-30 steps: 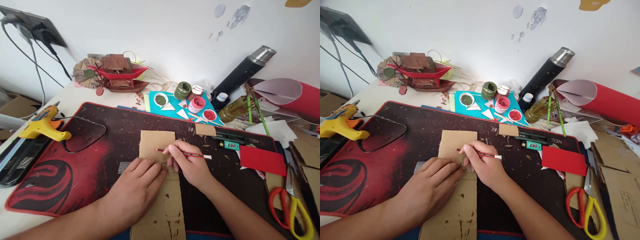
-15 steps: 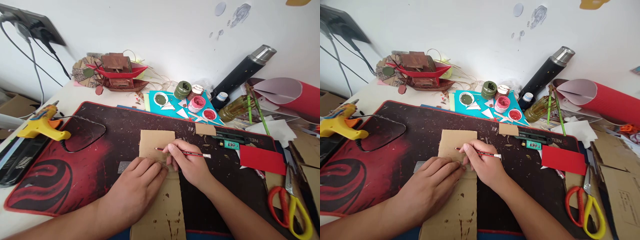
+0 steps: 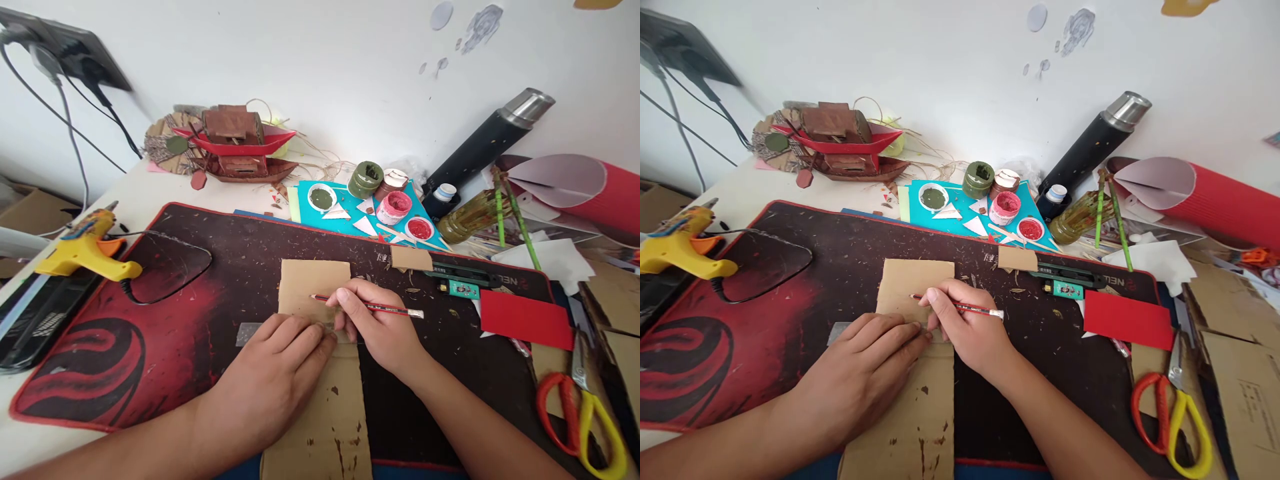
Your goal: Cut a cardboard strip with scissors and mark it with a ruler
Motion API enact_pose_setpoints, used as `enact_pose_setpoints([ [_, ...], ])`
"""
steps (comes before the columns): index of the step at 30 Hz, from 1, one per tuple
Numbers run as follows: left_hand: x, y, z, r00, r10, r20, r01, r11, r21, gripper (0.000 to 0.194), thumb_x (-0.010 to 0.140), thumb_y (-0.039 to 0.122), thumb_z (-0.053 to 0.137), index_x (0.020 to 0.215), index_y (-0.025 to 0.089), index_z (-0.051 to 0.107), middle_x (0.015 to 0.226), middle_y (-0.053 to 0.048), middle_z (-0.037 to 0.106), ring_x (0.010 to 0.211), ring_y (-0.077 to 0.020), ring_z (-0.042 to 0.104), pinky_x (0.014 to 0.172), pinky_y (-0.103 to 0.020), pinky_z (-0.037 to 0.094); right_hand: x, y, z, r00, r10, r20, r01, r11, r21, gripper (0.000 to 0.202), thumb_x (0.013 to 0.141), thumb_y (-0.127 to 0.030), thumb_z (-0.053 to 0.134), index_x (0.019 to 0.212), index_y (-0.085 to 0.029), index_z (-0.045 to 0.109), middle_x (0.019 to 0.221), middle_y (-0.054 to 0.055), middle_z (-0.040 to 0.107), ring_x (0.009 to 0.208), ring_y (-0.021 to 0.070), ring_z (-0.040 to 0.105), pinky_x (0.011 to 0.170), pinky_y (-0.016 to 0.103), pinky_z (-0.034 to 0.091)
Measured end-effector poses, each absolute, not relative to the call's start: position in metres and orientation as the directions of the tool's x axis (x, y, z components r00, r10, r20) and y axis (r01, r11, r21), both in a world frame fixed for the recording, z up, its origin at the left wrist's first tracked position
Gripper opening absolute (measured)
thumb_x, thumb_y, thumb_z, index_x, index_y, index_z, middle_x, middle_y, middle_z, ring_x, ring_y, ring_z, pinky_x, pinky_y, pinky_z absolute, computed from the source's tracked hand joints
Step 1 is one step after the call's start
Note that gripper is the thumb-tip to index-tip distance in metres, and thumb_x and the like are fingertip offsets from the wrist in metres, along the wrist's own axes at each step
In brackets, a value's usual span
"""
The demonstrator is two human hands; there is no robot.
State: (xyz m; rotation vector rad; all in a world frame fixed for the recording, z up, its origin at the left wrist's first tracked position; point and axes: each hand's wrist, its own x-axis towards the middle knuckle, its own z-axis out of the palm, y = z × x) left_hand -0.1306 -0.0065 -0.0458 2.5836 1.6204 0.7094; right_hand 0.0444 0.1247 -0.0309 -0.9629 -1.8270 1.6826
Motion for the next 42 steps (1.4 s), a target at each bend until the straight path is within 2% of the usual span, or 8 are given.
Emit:
enact_pose_setpoints([
  [6,-0.1306,-0.0063,-0.0444,0.372,0.843,0.388,0.851,-0.477,0.219,0.032,0.110,0.012,0.047,0.131,0.008,0.070,0.112,-0.009,0.075,0.105,-0.0269,0.065,0.094,-0.042,0.050,0.0463,0.1264,-0.0248,-0.634,0.771,-0.059,0.061,-0.027,-0.998,0.040,0.109,-0.055,0.064,0.095,-0.020,0.078,0.072,0.001,0.072,0.050,0.0108,0.057,0.047,0.024,0.043],
  [11,-0.1311,-0.0068,-0.0417,0.409,0.812,0.415,0.852,-0.503,0.144,0.037,0.110,0.011,0.045,0.139,0.005,0.067,0.123,-0.011,0.077,0.113,-0.0279,0.067,0.101,-0.043,0.053,0.0466,0.1224,-0.0237,-0.727,0.686,-0.002,0.017,0.014,-1.000,0.039,0.110,-0.056,0.063,0.113,-0.021,0.083,0.087,0.006,0.080,0.061,0.0138,0.065,0.053,0.026,0.050],
  [19,-0.1311,-0.0119,-0.0401,0.413,0.780,0.470,0.860,-0.503,0.079,0.036,0.111,0.011,0.043,0.131,0.005,0.072,0.125,-0.013,0.079,0.123,-0.0296,0.068,0.106,-0.042,0.055,0.0412,0.1181,-0.0276,-0.727,0.684,-0.067,0.138,0.051,-0.989,0.032,0.110,-0.046,0.062,0.107,-0.022,0.083,0.077,0.003,0.076,0.058,0.0140,0.064,0.055,0.027,0.052],
  [25,-0.1306,-0.0117,-0.0426,0.398,0.783,0.479,0.861,-0.499,0.099,0.033,0.110,0.010,0.047,0.130,0.005,0.072,0.128,-0.013,0.079,0.120,-0.0294,0.070,0.104,-0.042,0.057,0.0398,0.1187,-0.0271,-0.726,0.685,-0.068,0.144,0.055,-0.988,0.020,0.104,-0.039,0.069,0.103,-0.023,0.081,0.084,0.003,0.078,0.069,0.0165,0.071,0.056,0.026,0.053],
  [35,-0.1307,-0.0133,-0.0429,0.403,0.788,0.465,0.862,-0.498,0.098,0.035,0.108,0.010,0.050,0.136,0.004,0.070,0.132,-0.016,0.078,0.125,-0.0294,0.069,0.106,-0.042,0.057,0.0412,0.1202,-0.0281,-0.739,0.669,-0.075,0.189,0.099,-0.977,0.033,0.109,-0.050,0.063,0.107,-0.024,0.084,0.082,0.004,0.078,0.071,0.0186,0.072,0.058,0.028,0.054],
  [42,-0.1303,-0.0130,-0.0422,0.394,0.791,0.468,0.866,-0.490,0.100,0.034,0.111,0.011,0.046,0.134,0.005,0.071,0.132,-0.014,0.078,0.127,-0.0298,0.068,0.108,-0.042,0.056,0.0408,0.1205,-0.0292,-0.734,0.676,-0.074,0.186,0.096,-0.978,0.031,0.110,-0.047,0.063,0.106,-0.024,0.084,0.083,0.004,0.079,0.071,0.0182,0.071,0.059,0.028,0.053],
])
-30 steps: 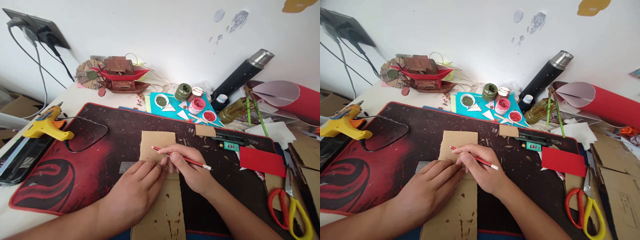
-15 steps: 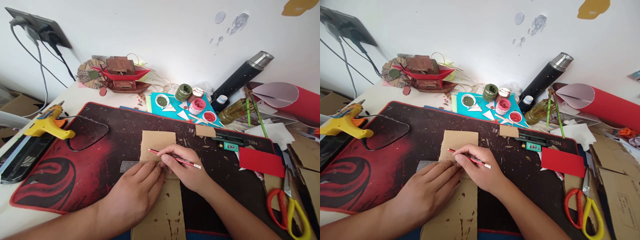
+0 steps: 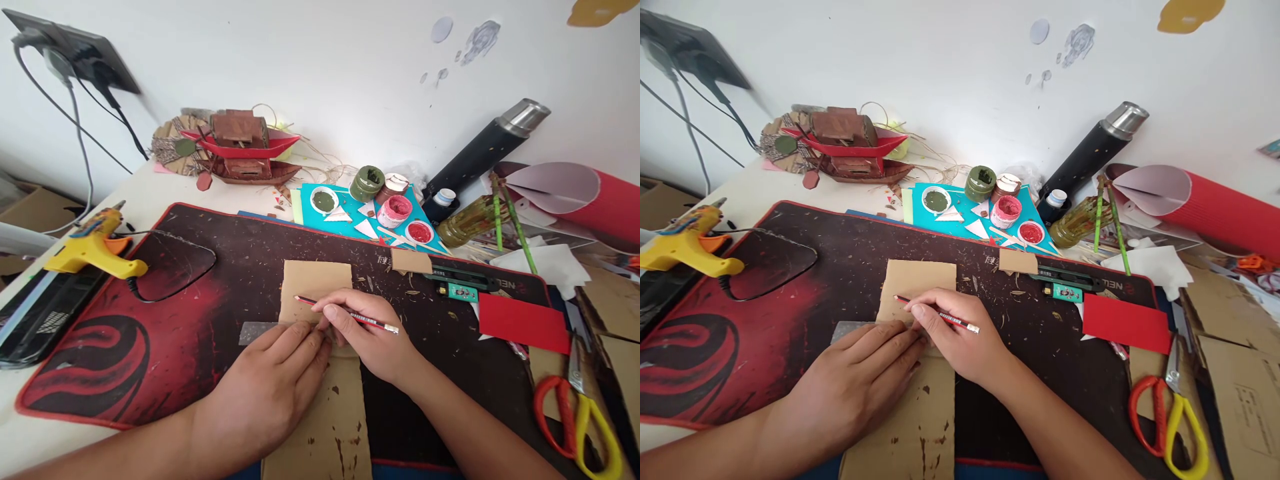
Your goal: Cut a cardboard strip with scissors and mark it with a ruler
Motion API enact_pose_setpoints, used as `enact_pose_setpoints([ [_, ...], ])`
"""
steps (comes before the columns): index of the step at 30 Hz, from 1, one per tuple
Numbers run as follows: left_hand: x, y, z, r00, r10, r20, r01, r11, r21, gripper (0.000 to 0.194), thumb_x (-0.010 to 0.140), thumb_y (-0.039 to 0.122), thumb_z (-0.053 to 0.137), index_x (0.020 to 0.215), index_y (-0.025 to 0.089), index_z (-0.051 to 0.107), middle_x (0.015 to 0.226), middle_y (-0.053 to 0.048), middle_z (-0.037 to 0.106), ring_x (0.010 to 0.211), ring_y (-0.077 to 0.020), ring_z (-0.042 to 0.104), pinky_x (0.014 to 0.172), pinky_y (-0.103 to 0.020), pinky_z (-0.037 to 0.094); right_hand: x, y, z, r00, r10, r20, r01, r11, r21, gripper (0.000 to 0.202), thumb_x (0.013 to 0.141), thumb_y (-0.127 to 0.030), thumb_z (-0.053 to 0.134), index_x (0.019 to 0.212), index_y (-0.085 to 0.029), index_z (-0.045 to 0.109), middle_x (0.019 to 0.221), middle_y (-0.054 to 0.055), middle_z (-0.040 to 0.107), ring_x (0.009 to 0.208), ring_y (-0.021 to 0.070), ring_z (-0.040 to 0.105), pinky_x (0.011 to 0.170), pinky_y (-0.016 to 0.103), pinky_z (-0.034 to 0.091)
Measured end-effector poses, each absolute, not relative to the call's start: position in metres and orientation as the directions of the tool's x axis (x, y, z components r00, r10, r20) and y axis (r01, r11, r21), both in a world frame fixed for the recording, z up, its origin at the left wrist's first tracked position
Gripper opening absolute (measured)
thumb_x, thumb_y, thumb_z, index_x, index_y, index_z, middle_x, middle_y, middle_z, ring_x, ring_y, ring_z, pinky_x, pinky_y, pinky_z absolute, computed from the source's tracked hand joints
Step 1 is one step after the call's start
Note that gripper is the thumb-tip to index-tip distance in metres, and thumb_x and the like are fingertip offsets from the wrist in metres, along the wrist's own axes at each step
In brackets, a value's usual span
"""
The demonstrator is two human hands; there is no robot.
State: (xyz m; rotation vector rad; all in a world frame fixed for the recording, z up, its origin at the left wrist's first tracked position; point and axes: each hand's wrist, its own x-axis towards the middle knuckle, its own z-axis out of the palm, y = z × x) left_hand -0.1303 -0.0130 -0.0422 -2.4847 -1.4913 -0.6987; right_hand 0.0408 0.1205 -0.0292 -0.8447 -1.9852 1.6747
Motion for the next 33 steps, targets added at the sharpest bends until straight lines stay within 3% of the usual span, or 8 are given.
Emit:
enact_pose_setpoints([
  [25,-0.130,-0.011,-0.044,0.387,0.789,0.476,0.864,-0.491,0.111,0.033,0.112,0.011,0.045,0.129,0.006,0.072,0.126,-0.012,0.079,0.118,-0.0292,0.069,0.104,-0.042,0.054,0.040,0.120,-0.030,-0.732,0.681,-0.027,0.109,0.077,-0.991,0.025,0.110,-0.036,0.063,0.103,-0.021,0.082,0.080,0.001,0.077,0.058,0.0120,0.063,0.057,0.025,0.050],
  [33,-0.131,-0.012,-0.046,0.379,0.791,0.480,0.861,-0.491,0.129,0.028,0.110,0.012,0.051,0.124,0.009,0.075,0.123,-0.011,0.081,0.114,-0.0258,0.072,0.103,-0.039,0.056,0.054,0.131,-0.029,-0.563,0.825,-0.037,0.010,-0.038,-0.999,0.035,0.106,-0.052,0.070,0.096,-0.019,0.079,0.073,0.001,0.073,0.048,0.0096,0.058,0.046,0.023,0.042],
])
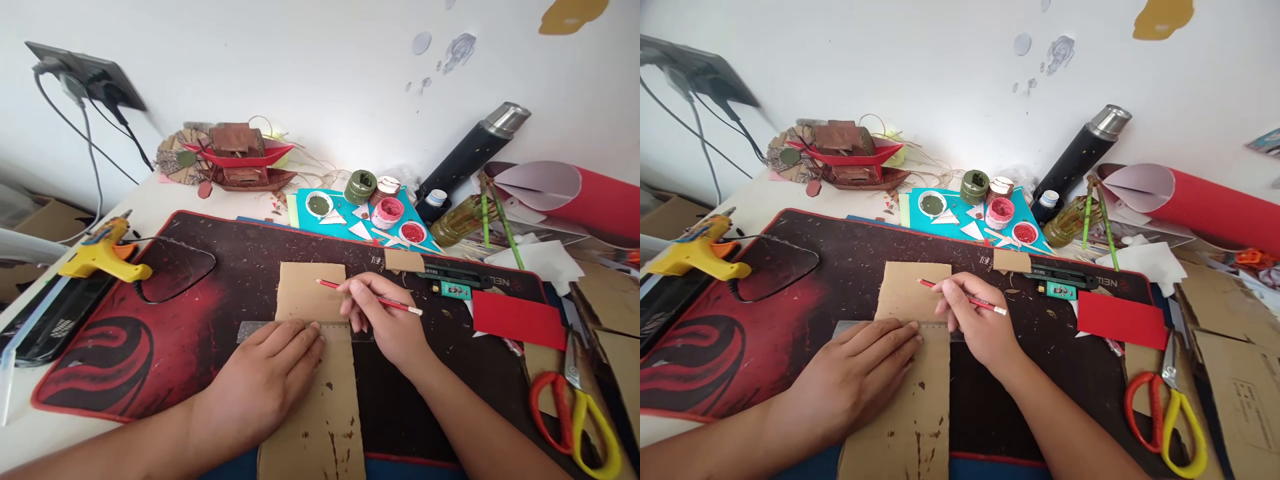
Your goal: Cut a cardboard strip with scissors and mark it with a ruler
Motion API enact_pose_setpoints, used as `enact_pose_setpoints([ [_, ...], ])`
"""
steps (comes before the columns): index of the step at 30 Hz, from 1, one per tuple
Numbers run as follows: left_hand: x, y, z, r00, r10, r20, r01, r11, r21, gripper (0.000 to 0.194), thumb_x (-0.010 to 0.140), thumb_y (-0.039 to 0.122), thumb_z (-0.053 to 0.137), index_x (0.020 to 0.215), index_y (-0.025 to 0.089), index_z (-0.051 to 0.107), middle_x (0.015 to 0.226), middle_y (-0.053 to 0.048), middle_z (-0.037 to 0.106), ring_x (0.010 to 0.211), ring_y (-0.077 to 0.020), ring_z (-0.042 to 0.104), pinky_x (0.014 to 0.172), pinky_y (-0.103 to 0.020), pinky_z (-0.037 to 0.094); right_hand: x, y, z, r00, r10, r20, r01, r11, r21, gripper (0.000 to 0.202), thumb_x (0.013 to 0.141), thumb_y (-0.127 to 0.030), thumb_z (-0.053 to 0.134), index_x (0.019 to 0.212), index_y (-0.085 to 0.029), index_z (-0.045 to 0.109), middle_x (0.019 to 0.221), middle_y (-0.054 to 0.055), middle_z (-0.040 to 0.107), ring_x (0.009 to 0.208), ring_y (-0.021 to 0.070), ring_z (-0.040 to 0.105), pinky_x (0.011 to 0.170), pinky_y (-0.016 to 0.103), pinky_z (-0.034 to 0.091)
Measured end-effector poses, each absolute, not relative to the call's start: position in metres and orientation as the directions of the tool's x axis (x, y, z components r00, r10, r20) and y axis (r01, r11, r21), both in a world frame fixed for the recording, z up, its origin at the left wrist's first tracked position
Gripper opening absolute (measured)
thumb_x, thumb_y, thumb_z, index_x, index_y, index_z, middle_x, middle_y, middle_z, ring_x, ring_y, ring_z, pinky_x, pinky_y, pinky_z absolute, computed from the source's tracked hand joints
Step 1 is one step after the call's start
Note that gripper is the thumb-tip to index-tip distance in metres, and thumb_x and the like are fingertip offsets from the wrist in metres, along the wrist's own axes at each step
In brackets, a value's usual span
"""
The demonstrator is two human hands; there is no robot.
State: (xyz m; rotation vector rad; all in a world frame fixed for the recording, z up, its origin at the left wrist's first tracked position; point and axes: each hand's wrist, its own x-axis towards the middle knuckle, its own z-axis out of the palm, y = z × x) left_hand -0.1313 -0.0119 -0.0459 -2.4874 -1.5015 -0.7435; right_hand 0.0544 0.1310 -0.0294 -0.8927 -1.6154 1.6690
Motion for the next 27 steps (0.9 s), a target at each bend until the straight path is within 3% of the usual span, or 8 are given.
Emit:
enact_pose_setpoints([
  [13,-0.132,-0.007,-0.045,0.397,0.769,0.501,0.864,-0.497,0.077,0.024,0.110,0.015,0.055,0.121,0.012,0.076,0.121,-0.008,0.083,0.107,-0.0263,0.075,0.092,-0.041,0.064,0.071,0.146,-0.037,-0.460,0.884,-0.085,-0.093,-0.144,-0.985,0.057,0.094,-0.072,0.077,0.074,-0.019,0.070,0.047,-0.004,0.054,0.038,0.0109,0.053,0.040,0.021,0.037],
  [27,-0.130,-0.003,-0.041,0.406,0.776,0.482,0.866,-0.496,0.069,0.025,0.110,0.016,0.054,0.121,0.012,0.076,0.115,-0.009,0.082,0.102,-0.0259,0.075,0.089,-0.041,0.066,0.070,0.152,-0.042,-0.402,0.910,-0.099,-0.098,-0.150,-0.984,0.063,0.088,-0.079,0.077,0.069,-0.020,0.064,0.043,-0.008,0.044,0.033,0.0106,0.048,0.033,0.019,0.030],
])
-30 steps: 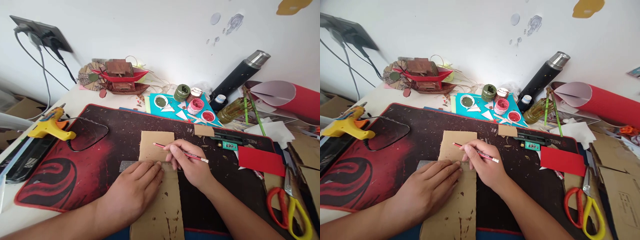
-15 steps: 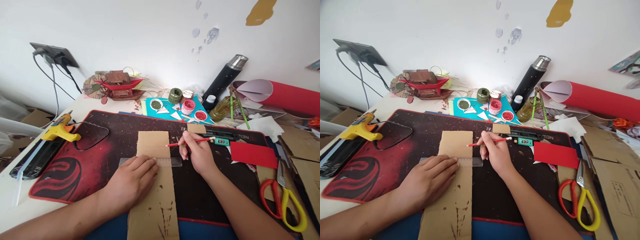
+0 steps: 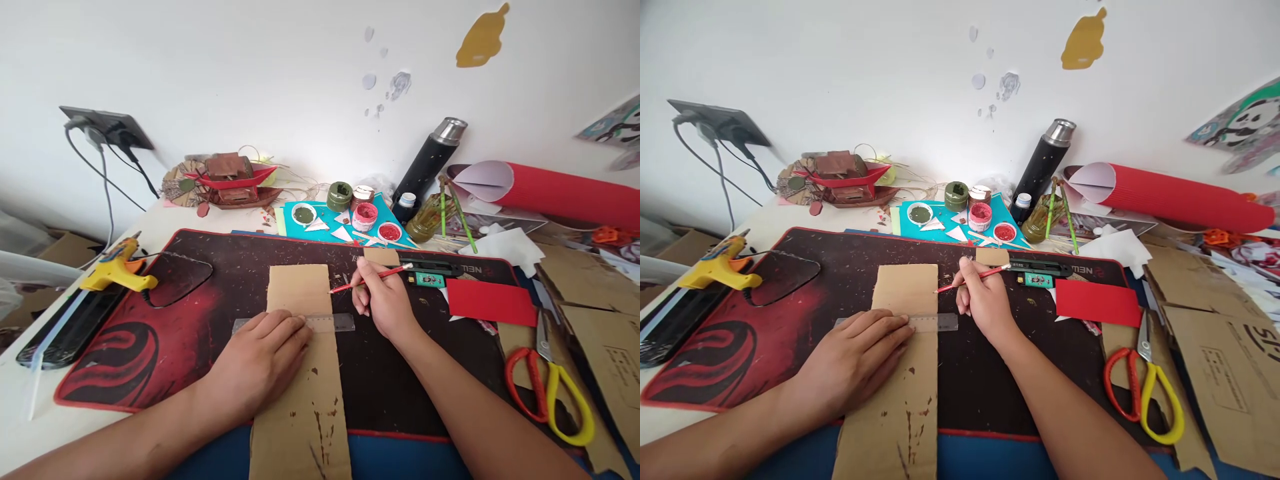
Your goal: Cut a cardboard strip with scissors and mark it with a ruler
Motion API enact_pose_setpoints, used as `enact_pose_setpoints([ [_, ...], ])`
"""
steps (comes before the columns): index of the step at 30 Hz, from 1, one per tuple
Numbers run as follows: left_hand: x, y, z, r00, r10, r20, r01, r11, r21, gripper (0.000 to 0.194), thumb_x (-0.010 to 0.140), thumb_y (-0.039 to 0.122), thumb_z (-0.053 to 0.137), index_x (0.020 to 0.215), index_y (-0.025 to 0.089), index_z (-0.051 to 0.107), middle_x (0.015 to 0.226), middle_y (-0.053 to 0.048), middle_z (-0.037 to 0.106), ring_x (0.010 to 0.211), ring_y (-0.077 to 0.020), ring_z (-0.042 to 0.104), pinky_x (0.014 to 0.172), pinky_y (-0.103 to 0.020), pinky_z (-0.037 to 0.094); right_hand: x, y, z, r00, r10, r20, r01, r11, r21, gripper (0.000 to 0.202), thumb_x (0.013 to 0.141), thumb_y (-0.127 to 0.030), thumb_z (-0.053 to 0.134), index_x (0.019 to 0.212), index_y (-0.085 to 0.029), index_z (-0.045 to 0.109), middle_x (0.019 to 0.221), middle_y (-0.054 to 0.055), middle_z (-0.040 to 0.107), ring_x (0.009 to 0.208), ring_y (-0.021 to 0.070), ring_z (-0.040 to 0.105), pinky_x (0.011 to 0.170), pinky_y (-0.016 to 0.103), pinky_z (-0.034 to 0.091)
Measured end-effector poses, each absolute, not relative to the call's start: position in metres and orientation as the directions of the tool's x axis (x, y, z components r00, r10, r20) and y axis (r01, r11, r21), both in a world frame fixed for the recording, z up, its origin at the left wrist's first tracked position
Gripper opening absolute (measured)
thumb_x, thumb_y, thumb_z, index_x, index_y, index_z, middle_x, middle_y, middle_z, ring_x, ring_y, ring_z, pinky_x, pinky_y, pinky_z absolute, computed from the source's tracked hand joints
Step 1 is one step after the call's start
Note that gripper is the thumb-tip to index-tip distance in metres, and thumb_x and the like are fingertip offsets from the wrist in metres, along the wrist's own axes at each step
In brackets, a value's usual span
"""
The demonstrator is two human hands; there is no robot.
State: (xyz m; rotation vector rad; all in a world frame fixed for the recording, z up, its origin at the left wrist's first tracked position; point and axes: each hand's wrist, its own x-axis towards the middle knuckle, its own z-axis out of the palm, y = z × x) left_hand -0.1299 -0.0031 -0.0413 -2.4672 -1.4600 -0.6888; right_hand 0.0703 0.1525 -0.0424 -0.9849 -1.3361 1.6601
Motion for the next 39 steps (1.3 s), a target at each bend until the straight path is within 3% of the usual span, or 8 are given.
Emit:
enact_pose_setpoints([
  [20,-0.1302,-0.0056,-0.0401,0.420,0.777,0.468,0.869,-0.493,0.039,0.025,0.110,0.014,0.054,0.122,0.012,0.076,0.119,-0.008,0.082,0.107,-0.0253,0.074,0.096,-0.040,0.060,0.0695,0.1502,-0.0376,-0.425,0.897,-0.118,-0.019,-0.140,-0.990,0.063,0.090,-0.080,0.074,0.071,-0.020,0.064,0.044,-0.007,0.047,0.035,0.0112,0.052,0.034,0.019,0.035],
  [26,-0.1305,-0.0057,-0.0413,0.434,0.777,0.456,0.880,-0.474,-0.030,0.030,0.112,0.017,0.052,0.132,0.010,0.074,0.132,-0.009,0.081,0.115,-0.0277,0.073,0.098,-0.043,0.058,0.0703,0.1517,-0.0400,-0.379,0.921,-0.090,-0.080,-0.129,-0.988,0.061,0.090,-0.078,0.075,0.071,-0.021,0.064,0.045,-0.008,0.045,0.034,0.0109,0.050,0.033,0.020,0.035],
  [34,-0.1275,-0.0020,-0.0427,0.424,0.814,0.397,0.886,-0.464,0.006,0.038,0.113,0.022,0.050,0.145,0.007,0.066,0.154,-0.016,0.068,0.137,-0.0318,0.065,0.111,-0.048,0.052,0.0710,0.1531,-0.0404,-0.342,0.934,-0.104,-0.106,-0.149,-0.983,0.059,0.091,-0.076,0.077,0.072,-0.021,0.066,0.046,-0.007,0.046,0.036,0.0111,0.050,0.035,0.021,0.035],
  [39,-0.1306,-0.0045,-0.0395,0.378,0.824,0.423,0.907,-0.421,0.010,0.033,0.111,0.023,0.055,0.138,0.010,0.070,0.142,-0.015,0.076,0.125,-0.0337,0.070,0.105,-0.049,0.053,0.0719,0.1535,-0.0394,-0.326,0.940,-0.099,-0.099,-0.138,-0.985,0.058,0.092,-0.076,0.076,0.072,-0.021,0.066,0.046,-0.006,0.048,0.037,0.0113,0.050,0.036,0.021,0.035],
])
